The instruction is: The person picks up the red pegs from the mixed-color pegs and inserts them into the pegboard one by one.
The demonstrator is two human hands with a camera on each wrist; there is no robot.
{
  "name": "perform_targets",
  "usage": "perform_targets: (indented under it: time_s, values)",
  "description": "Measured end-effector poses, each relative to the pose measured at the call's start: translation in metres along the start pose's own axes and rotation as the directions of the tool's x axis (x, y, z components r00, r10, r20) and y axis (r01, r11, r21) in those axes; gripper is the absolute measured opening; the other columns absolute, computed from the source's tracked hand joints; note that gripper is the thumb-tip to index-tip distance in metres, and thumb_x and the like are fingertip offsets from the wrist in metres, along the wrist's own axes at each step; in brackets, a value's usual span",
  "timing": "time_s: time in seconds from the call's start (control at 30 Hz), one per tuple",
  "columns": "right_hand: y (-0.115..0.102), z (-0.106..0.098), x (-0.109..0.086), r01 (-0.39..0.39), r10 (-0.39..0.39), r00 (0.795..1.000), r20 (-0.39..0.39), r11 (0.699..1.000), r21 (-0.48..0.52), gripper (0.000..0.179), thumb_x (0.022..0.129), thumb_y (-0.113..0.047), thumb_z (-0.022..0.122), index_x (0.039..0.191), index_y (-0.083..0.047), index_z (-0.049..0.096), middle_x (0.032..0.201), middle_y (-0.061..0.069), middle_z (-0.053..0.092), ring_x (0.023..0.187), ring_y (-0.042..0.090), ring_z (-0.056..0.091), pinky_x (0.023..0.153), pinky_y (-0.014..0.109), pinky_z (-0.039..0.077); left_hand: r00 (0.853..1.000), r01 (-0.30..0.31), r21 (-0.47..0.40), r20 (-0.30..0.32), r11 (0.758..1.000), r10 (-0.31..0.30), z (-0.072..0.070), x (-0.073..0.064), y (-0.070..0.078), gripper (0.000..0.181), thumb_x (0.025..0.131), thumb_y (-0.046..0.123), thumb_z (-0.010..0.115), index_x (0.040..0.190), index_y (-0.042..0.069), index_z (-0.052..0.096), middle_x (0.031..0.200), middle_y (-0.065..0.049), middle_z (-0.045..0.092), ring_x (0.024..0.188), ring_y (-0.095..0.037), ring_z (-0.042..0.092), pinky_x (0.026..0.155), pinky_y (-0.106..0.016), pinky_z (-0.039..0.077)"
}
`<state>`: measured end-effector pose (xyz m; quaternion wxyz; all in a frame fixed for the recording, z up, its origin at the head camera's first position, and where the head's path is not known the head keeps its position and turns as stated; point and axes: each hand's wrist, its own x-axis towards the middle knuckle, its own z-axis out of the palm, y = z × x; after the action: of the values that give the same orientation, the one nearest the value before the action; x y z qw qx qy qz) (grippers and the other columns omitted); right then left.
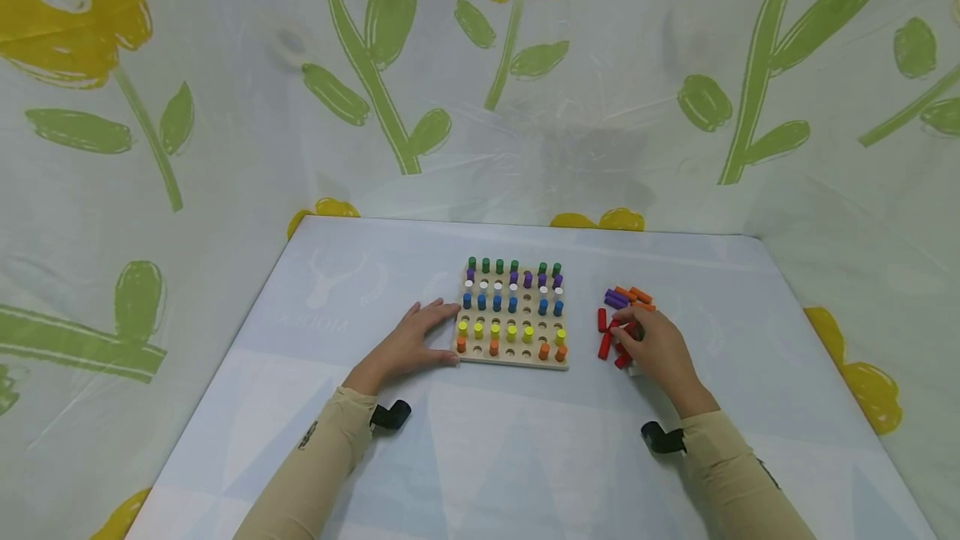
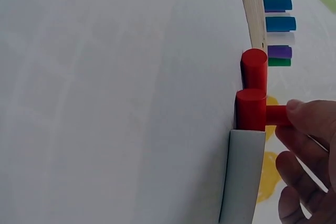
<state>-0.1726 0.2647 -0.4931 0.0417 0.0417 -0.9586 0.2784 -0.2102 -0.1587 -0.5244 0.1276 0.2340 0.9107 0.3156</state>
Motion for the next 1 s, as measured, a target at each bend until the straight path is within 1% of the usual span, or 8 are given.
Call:
perform_targets:
  time_s: [0.17,0.37,0.53,0.67,0.87,1.0]
  values:
    - [-0.0017,-0.0004,-0.0003,-0.012,0.012,1.0,0.004,1.0,0.001,0.025,0.096,-0.018,0.073,0.117,-0.006,0.069,0.093,0.006,0.065,0.082,0.022,0.054,0.068,0.034,0.05,1.0,-0.006,-0.002,-0.003,1.0,0.006,0.0003,0.0008,-0.0005,0.096,0.08,0.052,0.083,0.158,0.017,0.039,0.163,-0.003,0.036,0.155,-0.025,0.019,0.128,-0.045,-0.001]
    - [-0.0017,0.0001,0.001,-0.011,0.011,1.0,-0.001,1.0,-0.002,0.024,0.096,-0.017,0.073,0.116,-0.005,0.069,0.089,0.006,0.064,0.079,0.022,0.054,0.064,0.032,0.049,1.0,-0.001,-0.004,-0.003,1.0,0.001,0.0003,0.001,0.0001,0.096,0.08,0.052,0.083,0.158,0.017,0.039,0.163,-0.003,0.036,0.155,-0.025,0.019,0.128,-0.045,-0.001]
    - [-0.0026,0.0006,0.0019,-0.023,0.023,1.0,0.0,1.0,-0.007,0.024,0.095,-0.017,0.073,0.116,-0.005,0.068,0.089,0.006,0.065,0.081,0.022,0.055,0.064,0.03,0.05,1.0,0.003,-0.008,-0.003,1.0,-0.003,0.0003,0.0002,0.0005,0.097,0.079,0.052,0.083,0.158,0.017,0.039,0.164,-0.003,0.035,0.155,-0.024,0.018,0.128,-0.044,-0.002]
    - [-0.004,0.0001,0.0015,-0.016,0.016,1.0,-0.009,1.0,-0.008,0.024,0.095,-0.017,0.073,0.115,-0.005,0.068,0.091,0.007,0.065,0.082,0.023,0.056,0.064,0.031,0.05,1.0,-0.005,-0.012,-0.006,1.0,0.005,0.0004,0.0001,-0.0001,0.096,0.079,0.051,0.084,0.158,0.017,0.039,0.163,-0.003,0.036,0.155,-0.025,0.018,0.128,-0.045,-0.002]
    - [-0.0053,-0.0002,0.0009,-0.007,0.007,1.0,-0.015,1.0,0.008,0.023,0.095,-0.015,0.072,0.115,-0.004,0.067,0.089,0.007,0.065,0.077,0.021,0.055,0.06,0.029,0.049,1.0,-0.014,-0.011,-0.009,1.0,0.014,0.0008,0.0001,-0.0011,0.097,0.079,0.052,0.083,0.157,0.017,0.04,0.163,-0.003,0.036,0.155,-0.025,0.019,0.128,-0.046,-0.001]
    - [-0.0068,-0.0005,0.0003,-0.001,0.002,1.0,-0.024,1.0,0.011,0.023,0.095,-0.015,0.073,0.115,-0.004,0.067,0.093,0.009,0.066,0.077,0.021,0.057,0.06,0.028,0.051,1.0,-0.016,-0.011,-0.009,1.0,0.016,0.0004,-0.0006,-0.0008,0.097,0.079,0.052,0.083,0.157,0.016,0.04,0.163,-0.004,0.036,0.155,-0.026,0.019,0.128,-0.046,-0.001]
